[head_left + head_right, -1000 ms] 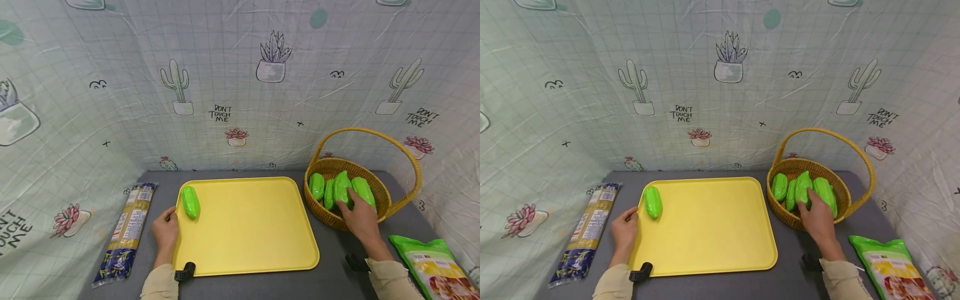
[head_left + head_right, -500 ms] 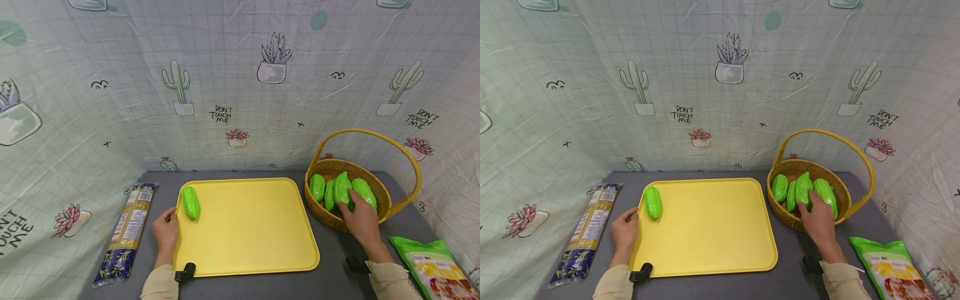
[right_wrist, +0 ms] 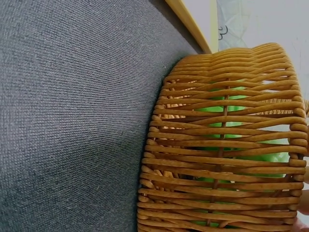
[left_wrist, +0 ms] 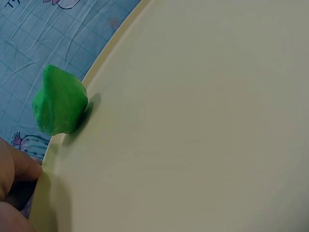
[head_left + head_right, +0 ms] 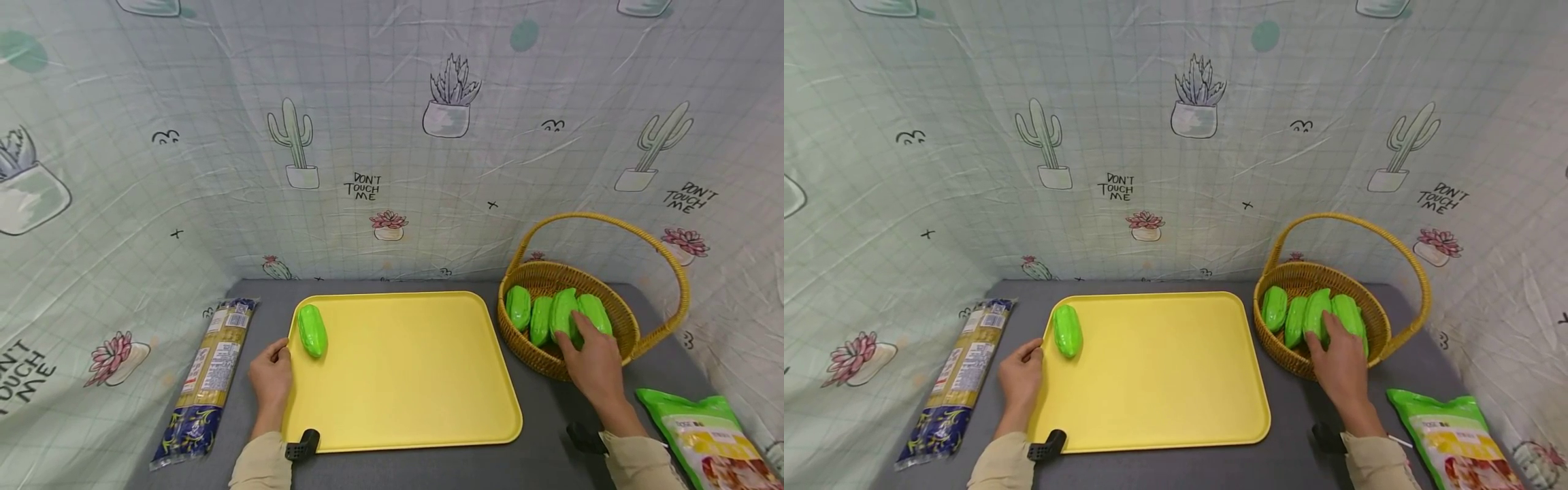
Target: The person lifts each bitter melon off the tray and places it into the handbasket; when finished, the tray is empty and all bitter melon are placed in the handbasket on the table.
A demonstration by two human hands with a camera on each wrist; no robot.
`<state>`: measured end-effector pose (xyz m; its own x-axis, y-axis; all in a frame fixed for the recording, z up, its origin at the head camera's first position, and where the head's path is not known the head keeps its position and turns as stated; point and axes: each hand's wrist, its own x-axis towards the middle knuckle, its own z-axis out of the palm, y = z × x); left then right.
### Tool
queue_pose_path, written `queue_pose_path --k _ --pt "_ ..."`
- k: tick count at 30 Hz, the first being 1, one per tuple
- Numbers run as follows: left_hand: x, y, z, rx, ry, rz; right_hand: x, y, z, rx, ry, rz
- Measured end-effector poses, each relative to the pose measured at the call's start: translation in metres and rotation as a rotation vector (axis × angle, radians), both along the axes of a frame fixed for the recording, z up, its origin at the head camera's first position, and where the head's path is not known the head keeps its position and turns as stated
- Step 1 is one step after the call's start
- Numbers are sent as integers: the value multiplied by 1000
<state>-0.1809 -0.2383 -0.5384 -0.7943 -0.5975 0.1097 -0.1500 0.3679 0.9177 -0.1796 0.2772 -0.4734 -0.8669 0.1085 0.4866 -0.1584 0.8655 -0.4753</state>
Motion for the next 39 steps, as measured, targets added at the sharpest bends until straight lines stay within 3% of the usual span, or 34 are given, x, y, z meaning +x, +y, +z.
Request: queue_pose_path --k 4,8,20,31,39 --pt "1 -1 0 13 -4 -9 1 -4 2 17 41 -2" --pt "2 -1 0 7 -6 -11 2 -9 7 20 21 -5" --pt "0 0 0 -18 5 -10 -2 -34 10 -48 89 96" --pt "1 0 1 -17 9 -9 -6 -78 14 -160 -33 191" --pt "2 1 4 -10 3 -1 -13 -104 12 -199 -55 256"
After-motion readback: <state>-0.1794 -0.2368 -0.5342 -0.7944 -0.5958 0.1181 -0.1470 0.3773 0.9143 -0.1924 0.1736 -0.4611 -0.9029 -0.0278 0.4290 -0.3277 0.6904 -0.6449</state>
